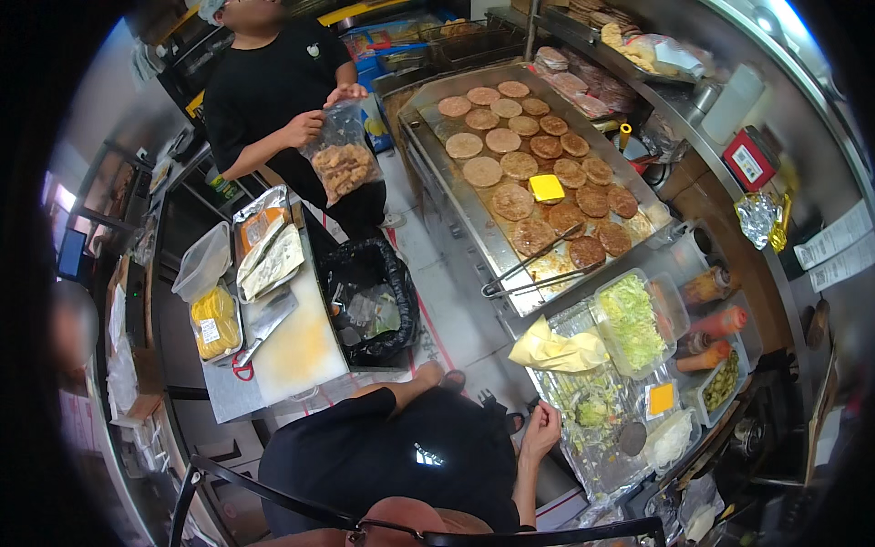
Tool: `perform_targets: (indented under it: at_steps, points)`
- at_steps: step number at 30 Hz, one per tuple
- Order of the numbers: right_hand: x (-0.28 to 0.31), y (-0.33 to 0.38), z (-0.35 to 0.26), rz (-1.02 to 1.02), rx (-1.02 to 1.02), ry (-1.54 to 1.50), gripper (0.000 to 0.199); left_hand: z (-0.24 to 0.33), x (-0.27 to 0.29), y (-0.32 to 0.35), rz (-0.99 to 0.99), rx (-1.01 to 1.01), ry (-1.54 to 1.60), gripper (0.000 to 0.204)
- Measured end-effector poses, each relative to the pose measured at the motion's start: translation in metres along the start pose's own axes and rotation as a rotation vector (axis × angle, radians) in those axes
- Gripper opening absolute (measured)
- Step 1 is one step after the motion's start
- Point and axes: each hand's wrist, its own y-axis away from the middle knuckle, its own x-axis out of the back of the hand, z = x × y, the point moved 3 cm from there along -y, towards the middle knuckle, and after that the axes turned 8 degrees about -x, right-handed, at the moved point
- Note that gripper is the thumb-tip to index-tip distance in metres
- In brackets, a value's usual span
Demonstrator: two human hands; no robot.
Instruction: The person assembles burritos by placing tortillas on foil, adding shredded lettuce and cooked meat patties, then rolling them. The person also flips and arranges multiple meat patties on a flat-top grill using tongs and a yellow spatula.
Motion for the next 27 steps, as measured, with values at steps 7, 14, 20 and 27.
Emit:
perform_targets:
  at_steps: [7,14,20,27]
  points:
    - [-0.049,0.027,-0.044,-0.240,-0.037,-0.010,0.009,-0.046,0.020,0.036,-0.057,0.225,-0.022,0.032]
    - [-0.083,0.014,-0.069,-0.339,0.078,0.016,0.008,-0.113,0.007,0.060,0.059,0.312,0.115,0.035]
    - [-0.085,0.012,-0.098,-0.367,0.091,0.048,0.010,-0.154,-0.007,0.112,-0.054,0.257,0.027,0.034]
    - [-0.072,0.000,-0.071,-0.229,-0.031,-0.080,0.009,-0.174,0.002,0.065,-0.008,0.092,-0.121,0.031]
